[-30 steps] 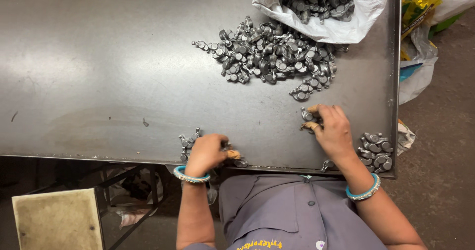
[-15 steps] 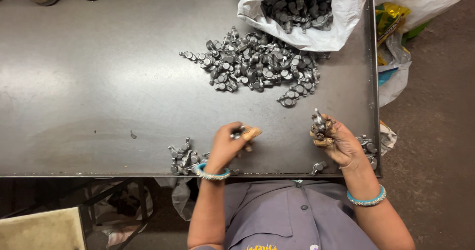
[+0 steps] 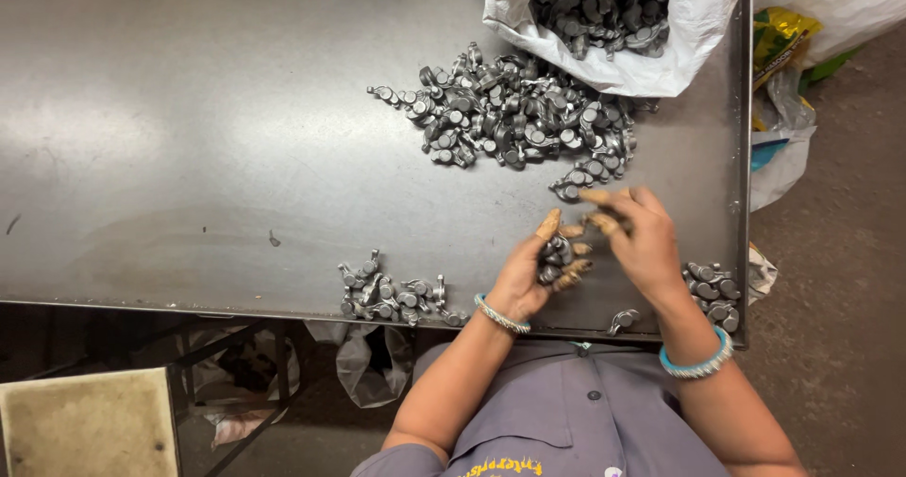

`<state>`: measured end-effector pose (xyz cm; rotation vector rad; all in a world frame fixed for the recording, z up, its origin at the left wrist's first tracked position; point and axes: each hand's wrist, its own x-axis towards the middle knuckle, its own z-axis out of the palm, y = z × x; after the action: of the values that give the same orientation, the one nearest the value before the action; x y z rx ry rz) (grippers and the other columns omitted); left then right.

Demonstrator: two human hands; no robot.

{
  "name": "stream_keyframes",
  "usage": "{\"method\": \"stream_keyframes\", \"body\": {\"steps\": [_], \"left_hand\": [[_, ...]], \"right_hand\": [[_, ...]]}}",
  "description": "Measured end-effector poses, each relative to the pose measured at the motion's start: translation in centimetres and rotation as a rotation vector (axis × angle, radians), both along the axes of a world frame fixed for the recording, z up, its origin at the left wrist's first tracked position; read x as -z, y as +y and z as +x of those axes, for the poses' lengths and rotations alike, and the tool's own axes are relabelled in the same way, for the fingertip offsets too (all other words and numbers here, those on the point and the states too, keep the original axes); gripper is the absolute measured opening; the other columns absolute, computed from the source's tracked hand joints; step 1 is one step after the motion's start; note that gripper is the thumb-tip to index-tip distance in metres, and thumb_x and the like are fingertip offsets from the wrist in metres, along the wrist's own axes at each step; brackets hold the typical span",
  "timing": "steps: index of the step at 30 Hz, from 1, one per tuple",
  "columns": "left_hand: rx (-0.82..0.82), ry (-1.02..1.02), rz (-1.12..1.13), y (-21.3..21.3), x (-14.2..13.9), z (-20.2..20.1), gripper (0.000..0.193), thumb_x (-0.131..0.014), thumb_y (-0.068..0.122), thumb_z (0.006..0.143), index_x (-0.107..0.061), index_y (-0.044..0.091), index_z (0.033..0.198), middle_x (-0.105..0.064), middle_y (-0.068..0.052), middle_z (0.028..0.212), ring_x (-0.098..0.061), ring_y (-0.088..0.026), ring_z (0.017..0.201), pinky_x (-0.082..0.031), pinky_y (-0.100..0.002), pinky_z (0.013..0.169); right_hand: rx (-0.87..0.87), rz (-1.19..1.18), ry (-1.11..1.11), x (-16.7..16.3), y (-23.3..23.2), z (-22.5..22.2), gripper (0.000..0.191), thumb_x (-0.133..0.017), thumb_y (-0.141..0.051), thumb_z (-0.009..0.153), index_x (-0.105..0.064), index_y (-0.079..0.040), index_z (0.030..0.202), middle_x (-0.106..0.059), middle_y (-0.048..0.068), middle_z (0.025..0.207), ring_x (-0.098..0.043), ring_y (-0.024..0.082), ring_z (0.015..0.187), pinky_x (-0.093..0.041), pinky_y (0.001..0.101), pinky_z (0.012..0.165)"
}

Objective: The person sorts small cast metal parts on a metal table, picking items one at a time from a pile, turning and checking each in both hands, and placing them into separate piles or back into the sack at the table's edge. The person occasionally reaches into the sack to grab more parts to sort.

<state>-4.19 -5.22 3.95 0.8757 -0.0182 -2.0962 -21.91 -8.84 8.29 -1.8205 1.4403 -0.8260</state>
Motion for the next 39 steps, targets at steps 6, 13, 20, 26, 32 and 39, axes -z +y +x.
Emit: {"method": "stream_keyframes", "body": {"steps": [6, 13, 20, 26, 32, 39], "left_hand": [[-0.145, -0.287, -0.159, -2.0, 0.7, 2.9, 0.036, -0.069, 0.015, 0.096, -0.068, -0.003, 0.127, -0.076, -0.013, 0.095, -0.074, -0.019, 0.075, -0.061, -0.03, 0.056], [0.108, -0.604, -0.498, -4.4, 0.4, 4.3, 0.073, -0.076, 0.007, 0.085, -0.054, 0.01, 0.155, -0.062, 0.0, 0.085, -0.059, -0.009, 0.071, -0.052, -0.024, 0.063], [0.404, -0.682, -0.545, -6.4, -2.0, 3.1, 0.098, -0.084, 0.018, 0.071, -0.04, 0.019, 0.159, -0.06, -0.003, 0.075, -0.057, -0.007, 0.065, -0.047, -0.023, 0.059], [0.363, -0.72, -0.81, -5.6, -4.4, 3.0, 0.086, -0.091, 0.025, 0.074, -0.054, 0.01, 0.149, -0.068, 0.01, 0.108, -0.059, -0.003, 0.077, -0.053, -0.02, 0.071], [0.558, -0.634, -0.543, -4.3, -4.9, 2.9, 0.073, -0.082, 0.022, 0.074, -0.063, 0.014, 0.143, -0.067, -0.004, 0.074, -0.062, -0.009, 0.058, -0.05, -0.025, 0.049], [0.324, -0.29, -0.342, -2.4, -3.0, 2.6, 0.045, -0.073, 0.026, 0.095, -0.069, 0.001, 0.132, -0.071, -0.008, 0.088, -0.069, -0.014, 0.067, -0.052, -0.024, 0.049]], "right_hand": [[-0.009, -0.283, 0.38, -1.9, -1.4, 3.1, 0.044, -0.082, -0.009, 0.075, -0.076, -0.018, 0.118, -0.059, 0.014, 0.106, -0.056, 0.035, 0.103, -0.05, 0.0447, 0.088], [-0.039, -0.139, 0.306, 0.1, 1.3, 0.2, 0.029, -0.083, -0.007, 0.072, -0.074, -0.005, 0.1, -0.068, 0.009, 0.097, -0.062, 0.031, 0.095, -0.053, 0.0421, 0.086], [0.143, 0.611, -1.1, 4.1, 3.7, -4.9, 0.039, -0.078, -0.01, 0.089, -0.065, -0.002, 0.125, -0.071, 0.007, 0.101, -0.067, 0.014, 0.085, -0.055, 0.0296, 0.07], [0.081, 0.869, -1.526, 5.5, 4.6, -7.2, 0.044, -0.076, -0.011, 0.092, -0.06, -0.001, 0.132, -0.071, 0.013, 0.101, -0.069, 0.021, 0.087, -0.052, 0.0259, 0.062], [0.045, 0.929, -1.568, 5.5, 5.0, -7.6, 0.044, -0.072, -0.006, 0.096, -0.06, 0.006, 0.137, -0.072, 0.021, 0.103, -0.068, 0.018, 0.08, -0.052, 0.0238, 0.06], [0.159, 0.824, -1.275, 3.8, 4.7, -6.3, 0.042, -0.069, -0.01, 0.092, -0.06, 0.006, 0.13, -0.073, 0.015, 0.103, -0.071, 0.021, 0.088, -0.058, 0.0313, 0.073]]}}
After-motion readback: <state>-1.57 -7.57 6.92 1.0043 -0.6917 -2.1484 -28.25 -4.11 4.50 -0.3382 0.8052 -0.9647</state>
